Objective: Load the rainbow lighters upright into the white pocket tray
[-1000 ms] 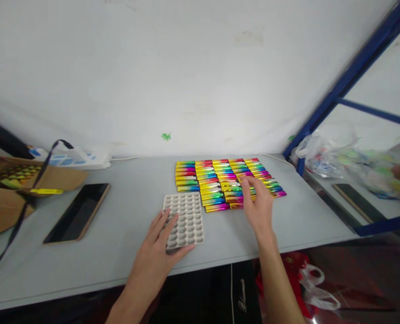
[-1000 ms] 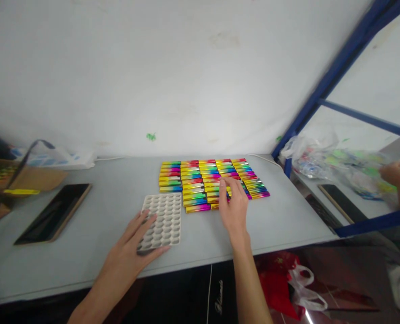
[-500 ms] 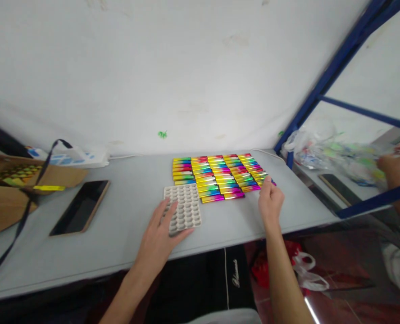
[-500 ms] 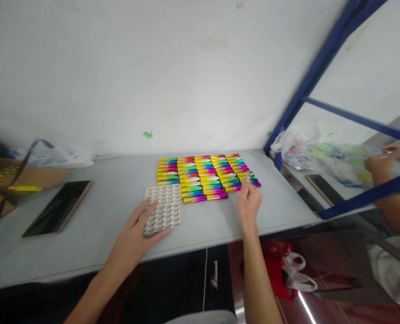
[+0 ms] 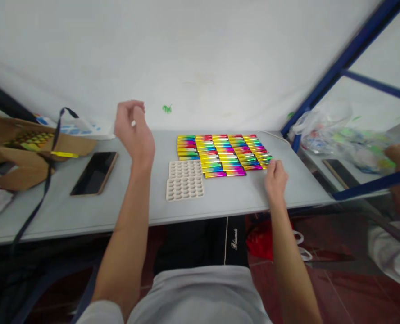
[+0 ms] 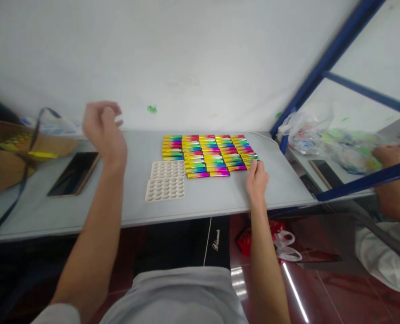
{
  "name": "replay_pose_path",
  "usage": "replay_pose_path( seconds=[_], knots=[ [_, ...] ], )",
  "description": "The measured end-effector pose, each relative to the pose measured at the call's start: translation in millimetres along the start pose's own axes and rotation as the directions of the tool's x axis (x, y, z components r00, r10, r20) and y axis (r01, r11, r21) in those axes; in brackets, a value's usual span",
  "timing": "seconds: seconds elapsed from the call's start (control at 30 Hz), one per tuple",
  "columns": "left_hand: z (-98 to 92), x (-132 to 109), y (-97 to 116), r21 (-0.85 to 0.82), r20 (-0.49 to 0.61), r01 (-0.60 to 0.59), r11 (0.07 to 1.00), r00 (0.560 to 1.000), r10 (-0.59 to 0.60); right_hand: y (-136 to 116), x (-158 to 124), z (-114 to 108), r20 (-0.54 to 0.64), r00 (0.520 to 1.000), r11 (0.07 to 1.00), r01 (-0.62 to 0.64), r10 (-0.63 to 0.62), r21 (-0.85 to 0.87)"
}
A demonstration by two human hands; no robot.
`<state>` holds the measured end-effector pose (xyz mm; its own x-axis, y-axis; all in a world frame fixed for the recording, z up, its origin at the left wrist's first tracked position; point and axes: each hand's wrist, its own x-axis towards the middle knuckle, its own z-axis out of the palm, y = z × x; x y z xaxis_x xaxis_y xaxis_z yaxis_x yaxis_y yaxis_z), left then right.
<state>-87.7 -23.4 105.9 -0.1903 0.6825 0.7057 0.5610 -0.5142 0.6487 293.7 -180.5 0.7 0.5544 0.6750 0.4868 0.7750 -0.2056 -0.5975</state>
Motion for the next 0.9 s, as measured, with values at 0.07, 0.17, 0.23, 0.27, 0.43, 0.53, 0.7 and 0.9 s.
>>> replay_pose_path(
  seconds=[0.07, 0.17, 0.23, 0.27, 0.43, 0.53, 0.7, 0.9],
  knots=[
    [18.7, 20.0, -9.6, -0.096, -0.05, 0.026, 0.995, 0.998, -0.031, -0.8, -2.2, -1.3, 0.078, 0.995, 0.998, 0.056, -0.058, 0.031],
    [40.4, 25.1, -28.9, -0.166, 0.101, 0.053, 0.985, 0.994, -0.036, -1.3, -4.6, -2.5, 0.195, 0.971, 0.987, 0.119, -0.138, 0.104],
    [46.8, 14.8, -44.9, -0.07, 0.227, 0.022, 0.997, 0.974, -0.005, -1.8, -5.9, -2.6, 0.235, 0.958, 0.982, 0.136, -0.163, 0.13],
    [47.3, 7.2, -52.9, 0.004, 0.274, -0.012, 1.0, 0.962, 0.011, -2.2, -6.7, -2.8, 0.245, 0.954, 0.981, 0.143, -0.173, 0.135],
    [38.0, -29.1, -77.2, 0.197, 0.463, -0.057, 0.979, 0.885, -0.041, -6.6, -12.2, -6.7, 0.278, 0.934, 0.963, 0.171, -0.225, 0.206],
    [37.2, -35.2, -78.5, 0.213, 0.459, -0.055, 0.975, 0.887, -0.051, -9.5, -13.6, -10.5, 0.373, 0.89, 0.938, 0.144, -0.261, 0.314],
    [42.8, -31.8, -78.8, 0.202, 0.47, -0.061, 0.977, 0.881, -0.042, -12.8, -11.5, -12.5, 0.486, 0.82, 0.932, 0.146, -0.302, 0.332],
    [43.0, -37.3, -77.4, 0.267, 0.525, -0.117, 0.956, 0.85, -0.042, -10.0, -11.1, -12.2, 0.502, 0.806, 0.94, 0.189, -0.313, 0.283]
  ],
)
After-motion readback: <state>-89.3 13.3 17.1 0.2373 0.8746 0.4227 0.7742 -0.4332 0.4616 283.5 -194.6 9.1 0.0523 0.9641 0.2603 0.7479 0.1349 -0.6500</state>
